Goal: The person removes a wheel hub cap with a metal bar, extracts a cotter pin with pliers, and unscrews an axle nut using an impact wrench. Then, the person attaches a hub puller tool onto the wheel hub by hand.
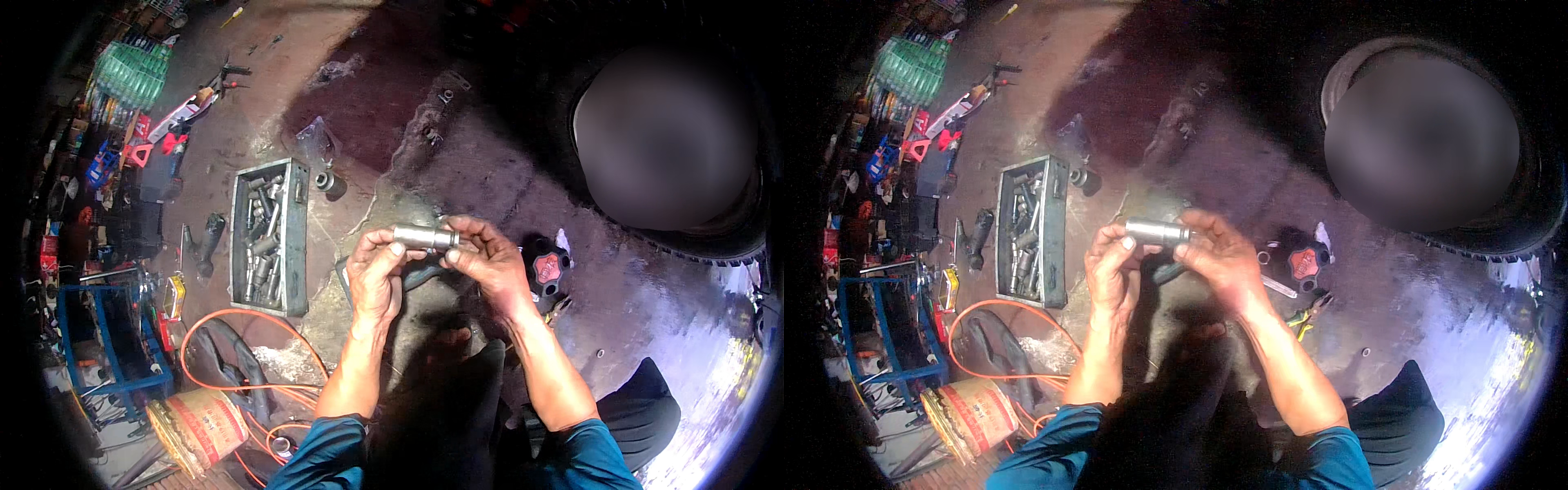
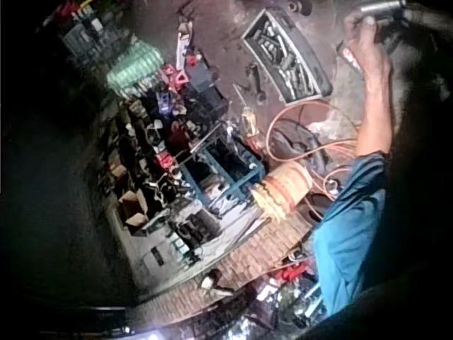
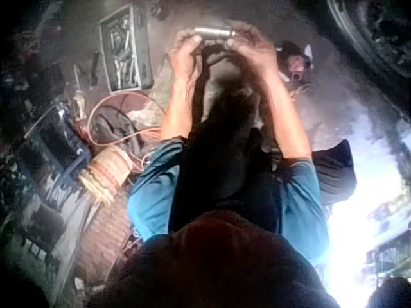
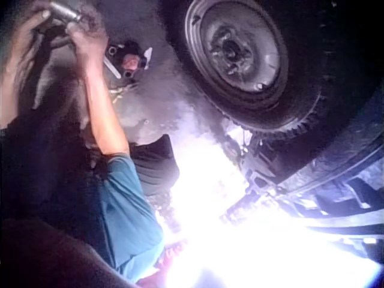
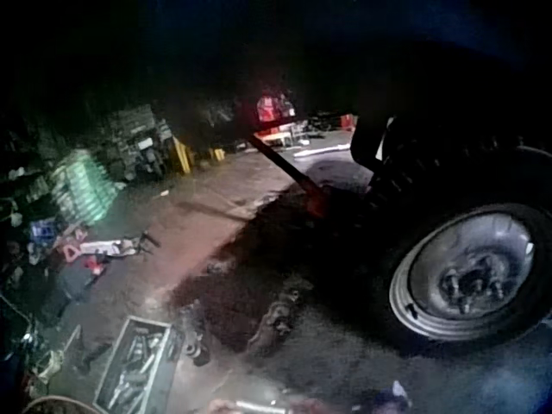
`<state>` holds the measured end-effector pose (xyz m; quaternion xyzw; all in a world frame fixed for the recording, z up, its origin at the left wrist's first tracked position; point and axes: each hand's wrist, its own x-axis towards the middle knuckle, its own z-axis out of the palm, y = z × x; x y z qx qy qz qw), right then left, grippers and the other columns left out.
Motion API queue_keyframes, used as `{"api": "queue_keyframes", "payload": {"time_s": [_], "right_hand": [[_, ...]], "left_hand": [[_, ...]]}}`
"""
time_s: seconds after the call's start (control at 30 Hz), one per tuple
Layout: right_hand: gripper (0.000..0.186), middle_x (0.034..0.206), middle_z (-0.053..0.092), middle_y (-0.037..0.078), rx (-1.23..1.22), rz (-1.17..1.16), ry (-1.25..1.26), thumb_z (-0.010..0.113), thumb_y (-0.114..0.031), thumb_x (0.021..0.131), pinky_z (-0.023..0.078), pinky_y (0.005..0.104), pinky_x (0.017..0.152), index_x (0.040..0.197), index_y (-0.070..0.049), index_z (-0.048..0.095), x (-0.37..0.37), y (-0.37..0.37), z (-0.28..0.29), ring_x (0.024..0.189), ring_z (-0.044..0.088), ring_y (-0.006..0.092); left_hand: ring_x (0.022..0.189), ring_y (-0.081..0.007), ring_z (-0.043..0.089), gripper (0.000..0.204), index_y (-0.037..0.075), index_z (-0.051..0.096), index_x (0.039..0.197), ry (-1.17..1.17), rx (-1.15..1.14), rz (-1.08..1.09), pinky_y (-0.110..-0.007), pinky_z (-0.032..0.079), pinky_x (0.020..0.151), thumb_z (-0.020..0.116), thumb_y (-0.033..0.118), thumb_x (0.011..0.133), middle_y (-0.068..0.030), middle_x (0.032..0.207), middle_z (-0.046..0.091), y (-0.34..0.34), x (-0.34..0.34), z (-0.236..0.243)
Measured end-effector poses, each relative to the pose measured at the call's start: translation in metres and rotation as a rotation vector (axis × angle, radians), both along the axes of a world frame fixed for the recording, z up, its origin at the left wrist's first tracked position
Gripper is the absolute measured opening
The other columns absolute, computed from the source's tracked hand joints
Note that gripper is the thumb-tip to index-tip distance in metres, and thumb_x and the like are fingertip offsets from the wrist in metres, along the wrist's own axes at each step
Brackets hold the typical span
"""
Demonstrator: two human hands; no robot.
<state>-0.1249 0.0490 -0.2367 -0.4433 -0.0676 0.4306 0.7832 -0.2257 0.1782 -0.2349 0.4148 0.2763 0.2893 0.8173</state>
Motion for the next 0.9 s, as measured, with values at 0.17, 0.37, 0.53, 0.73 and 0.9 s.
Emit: {"api": "queue_keyframes", "payload": {"time_s": [0.17, 0.37, 0.53, 0.73, 0.9], "right_hand": [[0.037, 0.110, 0.057, 0.009, 0.043, -0.064, -0.059, 0.061, 0.003, 0.078, 0.045, 0.0260, 0.085, 0.114, 0.002, 0.051, -0.006, 0.005, 0.000, 0.097, 0.055, 0.0146], [0.040, 0.113, 0.056, 0.010, 0.043, -0.061, -0.056, 0.060, 0.005, 0.078, 0.045, 0.0266, 0.086, 0.116, 0.002, 0.049, -0.009, 0.006, 0.004, 0.100, 0.054, 0.0161], [0.042, 0.114, 0.056, 0.011, 0.068, -0.066, -0.091, 0.063, 0.000, 0.078, 0.045, 0.0279, 0.087, 0.118, 0.003, 0.049, -0.011, 0.004, 0.003, 0.101, 0.055, 0.0163], [0.058, 0.106, 0.061, 0.017, -0.235, 0.417, -0.707, 0.069, -0.037, 0.076, 0.045, 0.0374, 0.082, 0.119, -0.001, 0.051, -0.008, -0.009, -0.012, 0.097, 0.058, 0.0269], [0.030, 0.102, 0.061, 0.013, -0.489, -0.007, -0.895, 0.070, -0.017, 0.077, 0.045, 0.0324, 0.081, 0.101, -0.004, 0.057, -0.020, -0.022, -0.036, 0.096, 0.058, 0.0228]], "left_hand": [[0.076, -0.0218, 0.063, 0.017, -0.003, 0.052, 0.093, -0.072, 0.011, 0.004, -0.039, 0.054, 0.076, 0.061, 0.003, 0.080, -0.0149, 0.090, 0.061, 0.000, -0.010, -0.004], [0.088, -0.0242, 0.060, 0.016, -0.003, 0.054, 0.092, -0.081, 0.042, -0.004, -0.037, 0.054, 0.077, 0.060, 0.000, 0.078, -0.0184, 0.101, 0.058, 0.000, -0.014, -0.002], [0.093, -0.0250, 0.058, 0.015, -0.002, 0.056, 0.092, -0.129, 0.093, -0.052, -0.036, 0.054, 0.077, 0.059, -0.002, 0.077, -0.0176, 0.106, 0.055, 0.002, -0.015, -0.002], [0.092, -0.0181, 0.057, 0.026, -0.002, 0.060, 0.100, 0.058, 0.815, -0.486, -0.029, 0.047, 0.079, 0.060, -0.005, 0.074, -0.0108, 0.103, 0.057, 0.016, -0.018, 0.007], [0.095, -0.0248, 0.056, 0.051, 0.000, 0.049, 0.119, 0.314, 0.816, -0.200, -0.037, 0.043, 0.086, 0.063, 0.001, 0.069, -0.0145, 0.113, 0.053, -0.009, -0.006, -0.019]]}}
